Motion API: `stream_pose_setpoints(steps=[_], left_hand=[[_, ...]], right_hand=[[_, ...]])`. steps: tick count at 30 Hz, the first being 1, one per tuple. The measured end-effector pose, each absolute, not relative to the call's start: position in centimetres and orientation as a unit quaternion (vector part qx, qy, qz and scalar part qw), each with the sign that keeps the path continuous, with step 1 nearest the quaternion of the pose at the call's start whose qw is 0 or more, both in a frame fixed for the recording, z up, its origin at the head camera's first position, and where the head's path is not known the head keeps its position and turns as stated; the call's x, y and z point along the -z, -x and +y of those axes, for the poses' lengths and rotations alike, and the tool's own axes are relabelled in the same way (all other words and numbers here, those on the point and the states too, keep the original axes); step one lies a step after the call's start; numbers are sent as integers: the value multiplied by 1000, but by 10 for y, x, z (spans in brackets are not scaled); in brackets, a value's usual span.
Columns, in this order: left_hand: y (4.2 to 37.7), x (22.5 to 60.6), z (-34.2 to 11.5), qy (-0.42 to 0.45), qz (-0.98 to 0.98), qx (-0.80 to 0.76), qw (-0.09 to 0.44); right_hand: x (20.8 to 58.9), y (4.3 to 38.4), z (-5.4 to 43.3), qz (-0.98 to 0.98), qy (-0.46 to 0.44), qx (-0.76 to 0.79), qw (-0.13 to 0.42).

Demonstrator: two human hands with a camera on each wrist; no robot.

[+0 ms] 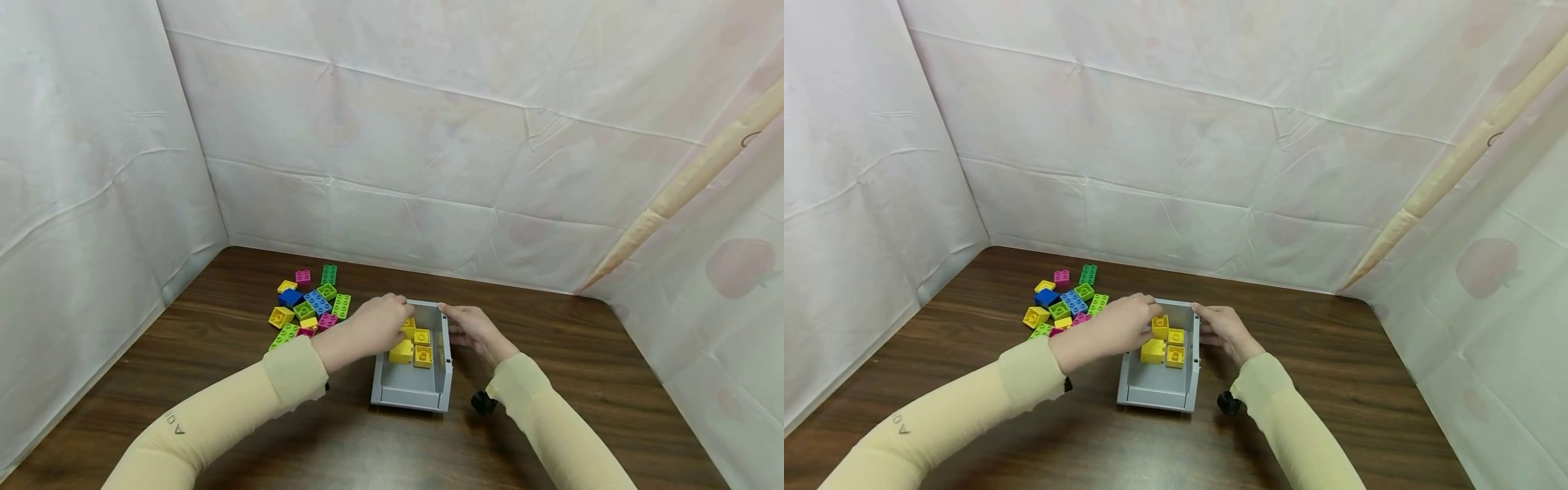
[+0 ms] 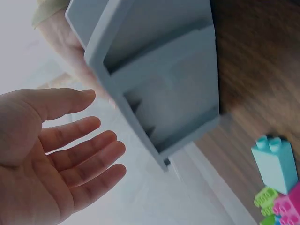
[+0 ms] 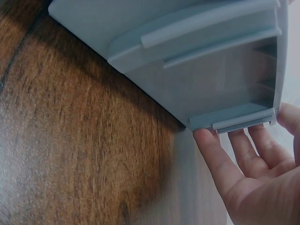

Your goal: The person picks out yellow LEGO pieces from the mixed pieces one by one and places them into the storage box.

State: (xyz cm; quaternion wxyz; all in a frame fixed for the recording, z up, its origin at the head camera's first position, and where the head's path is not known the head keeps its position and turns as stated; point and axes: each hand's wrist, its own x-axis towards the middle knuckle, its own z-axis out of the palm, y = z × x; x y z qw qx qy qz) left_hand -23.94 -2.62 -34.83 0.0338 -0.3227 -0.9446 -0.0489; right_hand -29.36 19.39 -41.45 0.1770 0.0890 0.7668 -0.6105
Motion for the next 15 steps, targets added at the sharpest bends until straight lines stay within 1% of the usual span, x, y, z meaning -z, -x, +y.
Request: stream_pose_setpoints(steps=[8, 15], left_hand=[[243, 346, -56, 302, -946, 94, 73], [244, 348, -82, 275, -952, 112, 76]], right_hand=[[414, 291, 192, 763, -79, 616, 180], [413, 291, 191, 766, -72, 614, 179]])
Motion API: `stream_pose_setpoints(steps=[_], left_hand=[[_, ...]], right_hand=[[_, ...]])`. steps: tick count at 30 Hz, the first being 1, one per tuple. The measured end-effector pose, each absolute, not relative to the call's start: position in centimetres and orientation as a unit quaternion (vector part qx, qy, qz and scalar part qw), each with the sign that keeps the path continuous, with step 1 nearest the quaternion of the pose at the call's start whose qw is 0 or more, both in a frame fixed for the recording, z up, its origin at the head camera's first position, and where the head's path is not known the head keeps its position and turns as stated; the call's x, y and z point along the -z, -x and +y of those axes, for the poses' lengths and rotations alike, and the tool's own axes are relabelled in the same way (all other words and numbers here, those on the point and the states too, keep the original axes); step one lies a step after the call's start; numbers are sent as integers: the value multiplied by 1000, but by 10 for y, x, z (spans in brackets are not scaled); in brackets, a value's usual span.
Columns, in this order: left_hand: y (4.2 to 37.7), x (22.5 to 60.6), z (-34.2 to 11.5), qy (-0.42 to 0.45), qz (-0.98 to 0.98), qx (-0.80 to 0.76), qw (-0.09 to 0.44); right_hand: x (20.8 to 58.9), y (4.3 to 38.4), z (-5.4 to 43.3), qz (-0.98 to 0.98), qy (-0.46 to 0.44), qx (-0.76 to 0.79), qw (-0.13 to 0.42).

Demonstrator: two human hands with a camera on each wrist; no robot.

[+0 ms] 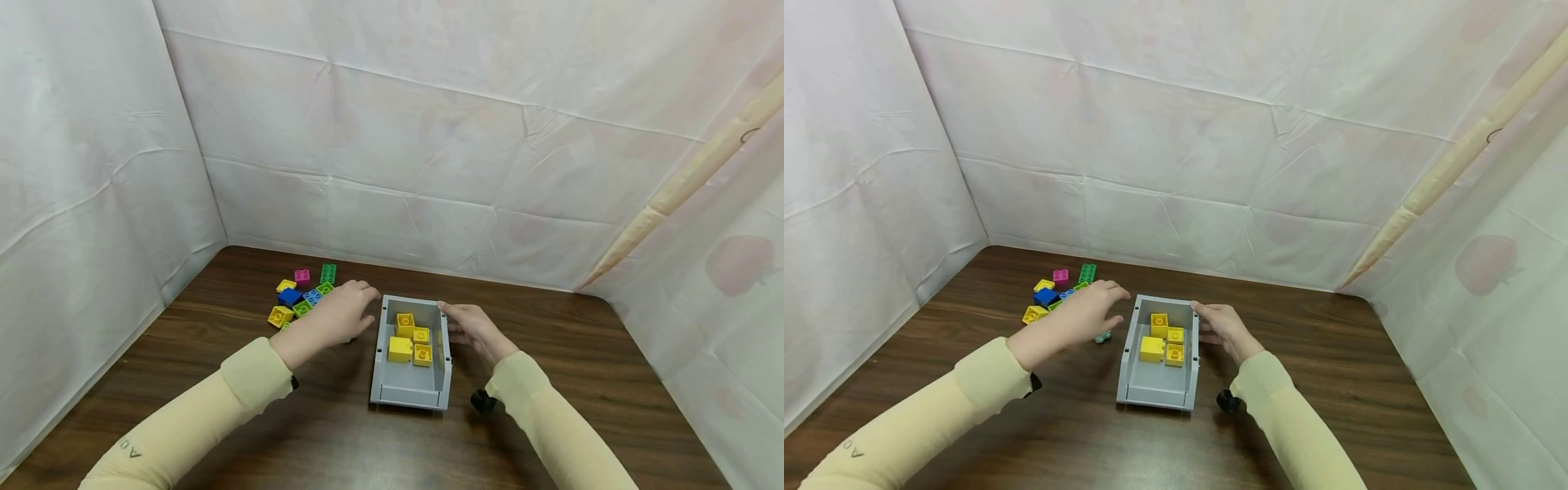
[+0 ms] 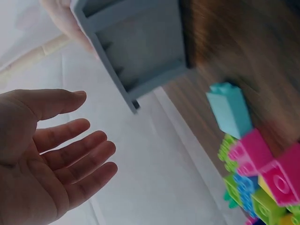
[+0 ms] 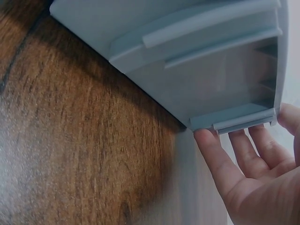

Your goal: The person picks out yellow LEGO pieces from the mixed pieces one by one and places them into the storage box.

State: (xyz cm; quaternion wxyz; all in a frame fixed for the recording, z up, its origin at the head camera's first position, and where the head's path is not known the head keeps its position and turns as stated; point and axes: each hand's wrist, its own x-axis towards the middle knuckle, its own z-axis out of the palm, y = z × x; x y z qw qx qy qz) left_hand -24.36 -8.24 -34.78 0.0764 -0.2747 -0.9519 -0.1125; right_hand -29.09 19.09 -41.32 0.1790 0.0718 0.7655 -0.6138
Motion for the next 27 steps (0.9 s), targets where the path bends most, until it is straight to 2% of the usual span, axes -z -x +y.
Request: stream_pose_setpoints(steps=[9, 20, 27], left_hand=[[244, 363, -123, 231, -962, 123, 83], [244, 383, -185, 145, -976, 152, 57], [249, 395, -213, 119, -979, 161, 42]], right_hand=[[414, 292, 190, 765, -74, 615, 175], [413, 290, 191, 765, -74, 615, 176], [411, 289, 193, 764, -80, 615, 177]])
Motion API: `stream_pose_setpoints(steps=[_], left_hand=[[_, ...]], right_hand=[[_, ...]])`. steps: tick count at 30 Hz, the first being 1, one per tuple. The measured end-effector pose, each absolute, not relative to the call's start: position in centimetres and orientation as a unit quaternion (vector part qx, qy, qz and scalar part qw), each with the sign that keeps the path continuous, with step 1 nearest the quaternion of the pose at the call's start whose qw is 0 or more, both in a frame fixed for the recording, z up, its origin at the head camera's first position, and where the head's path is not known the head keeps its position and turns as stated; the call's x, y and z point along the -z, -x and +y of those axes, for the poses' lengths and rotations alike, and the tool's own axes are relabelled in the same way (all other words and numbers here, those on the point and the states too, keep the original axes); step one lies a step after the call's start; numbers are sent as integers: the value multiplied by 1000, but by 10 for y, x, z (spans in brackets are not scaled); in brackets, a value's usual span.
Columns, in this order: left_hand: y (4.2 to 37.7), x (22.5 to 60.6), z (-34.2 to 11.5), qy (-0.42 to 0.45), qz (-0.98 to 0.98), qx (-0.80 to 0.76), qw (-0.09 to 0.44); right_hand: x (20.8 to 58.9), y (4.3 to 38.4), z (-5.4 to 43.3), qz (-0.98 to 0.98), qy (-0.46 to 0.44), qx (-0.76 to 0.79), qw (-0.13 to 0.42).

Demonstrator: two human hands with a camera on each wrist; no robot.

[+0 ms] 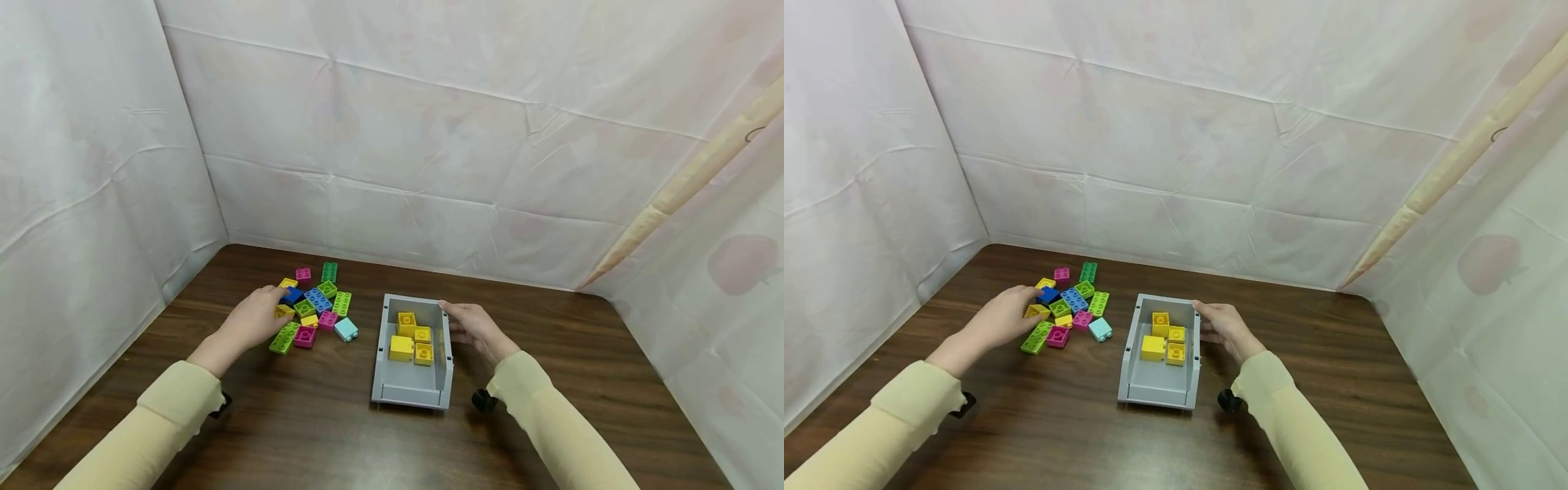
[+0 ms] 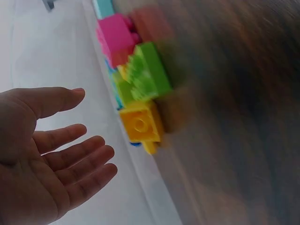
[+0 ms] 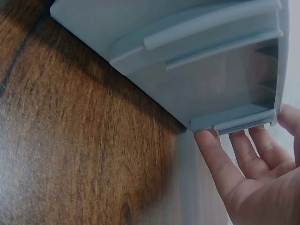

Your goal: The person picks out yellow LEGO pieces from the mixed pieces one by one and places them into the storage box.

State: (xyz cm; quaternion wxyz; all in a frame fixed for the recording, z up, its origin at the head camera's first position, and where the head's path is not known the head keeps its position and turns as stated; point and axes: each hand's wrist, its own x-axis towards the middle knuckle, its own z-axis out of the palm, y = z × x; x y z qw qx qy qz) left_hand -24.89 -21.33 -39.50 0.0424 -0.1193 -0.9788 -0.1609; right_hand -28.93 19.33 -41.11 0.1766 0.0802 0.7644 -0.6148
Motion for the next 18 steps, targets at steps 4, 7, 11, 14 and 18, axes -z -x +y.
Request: stream_pose_setpoints(steps=[4, 7, 11, 14, 18], left_hand=[[255, 403, -223, 100, -982, 161, 25], [259, 407, -227, 89, -982, 164, 9], [266, 411, -230, 82, -983, 165, -7], [271, 413, -230, 77, -983, 167, -13], [275, 417, -230, 71, -983, 169, -21]], right_hand=[[411, 290, 195, 764, -78, 615, 178], [412, 290, 195, 765, -72, 613, 180], [412, 290, 195, 764, -74, 615, 178], [412, 290, 195, 763, -76, 617, 175], [412, 290, 194, 764, -75, 616, 176]])
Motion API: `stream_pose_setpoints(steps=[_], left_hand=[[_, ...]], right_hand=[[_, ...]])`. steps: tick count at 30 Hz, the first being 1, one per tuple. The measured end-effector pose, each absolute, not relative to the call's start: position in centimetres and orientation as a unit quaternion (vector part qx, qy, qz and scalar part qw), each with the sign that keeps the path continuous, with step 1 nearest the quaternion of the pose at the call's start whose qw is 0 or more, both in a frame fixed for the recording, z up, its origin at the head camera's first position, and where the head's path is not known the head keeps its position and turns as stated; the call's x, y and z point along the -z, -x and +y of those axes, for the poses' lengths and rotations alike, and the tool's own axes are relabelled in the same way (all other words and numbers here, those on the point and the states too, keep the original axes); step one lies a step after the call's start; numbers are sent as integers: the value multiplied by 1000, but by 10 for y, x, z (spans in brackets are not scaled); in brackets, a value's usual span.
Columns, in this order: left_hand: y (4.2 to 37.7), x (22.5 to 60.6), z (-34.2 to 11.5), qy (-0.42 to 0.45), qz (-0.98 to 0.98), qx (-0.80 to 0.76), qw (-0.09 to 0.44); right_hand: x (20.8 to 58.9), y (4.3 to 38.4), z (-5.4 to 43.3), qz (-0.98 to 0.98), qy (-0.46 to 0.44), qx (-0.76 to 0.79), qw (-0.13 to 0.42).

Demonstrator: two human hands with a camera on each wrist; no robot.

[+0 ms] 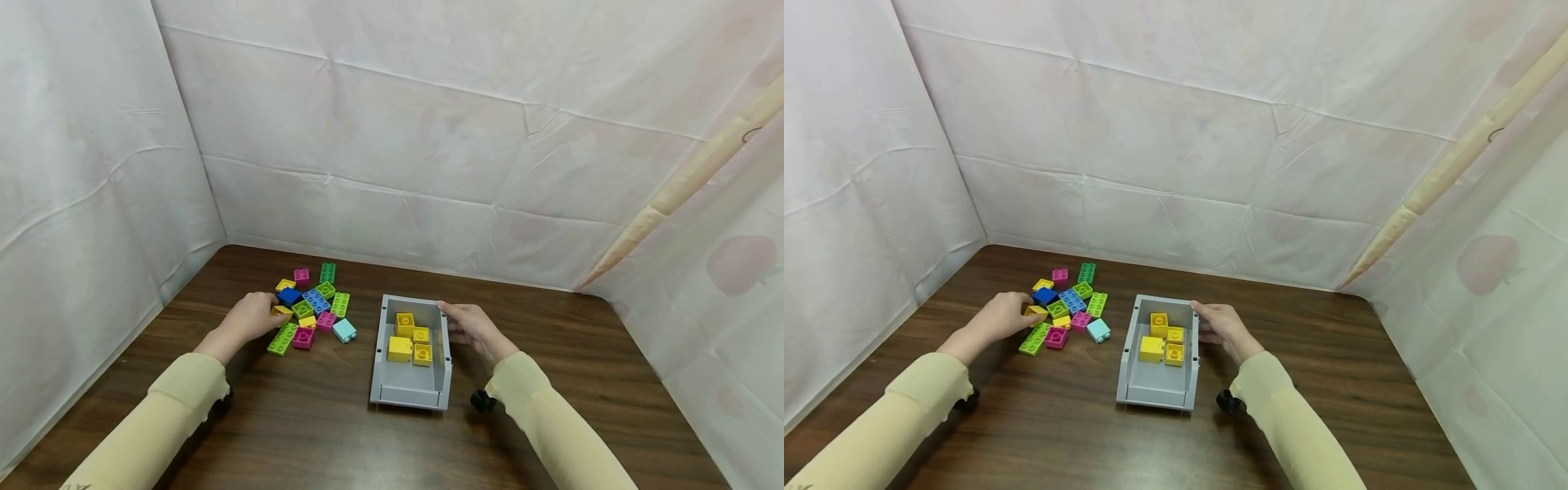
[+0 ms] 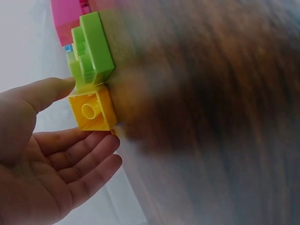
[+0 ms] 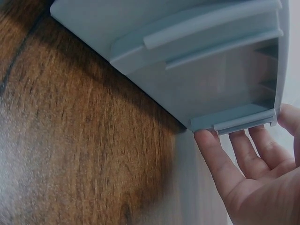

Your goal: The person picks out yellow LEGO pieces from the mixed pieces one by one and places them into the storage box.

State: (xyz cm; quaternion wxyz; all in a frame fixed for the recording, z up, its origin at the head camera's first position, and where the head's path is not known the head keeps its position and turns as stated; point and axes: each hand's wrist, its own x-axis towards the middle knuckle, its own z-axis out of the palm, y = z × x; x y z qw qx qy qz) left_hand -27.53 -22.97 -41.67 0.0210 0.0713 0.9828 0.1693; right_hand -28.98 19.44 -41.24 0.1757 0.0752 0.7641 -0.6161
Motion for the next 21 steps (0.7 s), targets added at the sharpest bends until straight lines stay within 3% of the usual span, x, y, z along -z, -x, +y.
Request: stream_pose_setpoints(steps=[21], left_hand=[[276, 412, -225, -56, 982, -176, 40]], right_hand=[[412, 289, 193, 766, -83, 613, 173]])
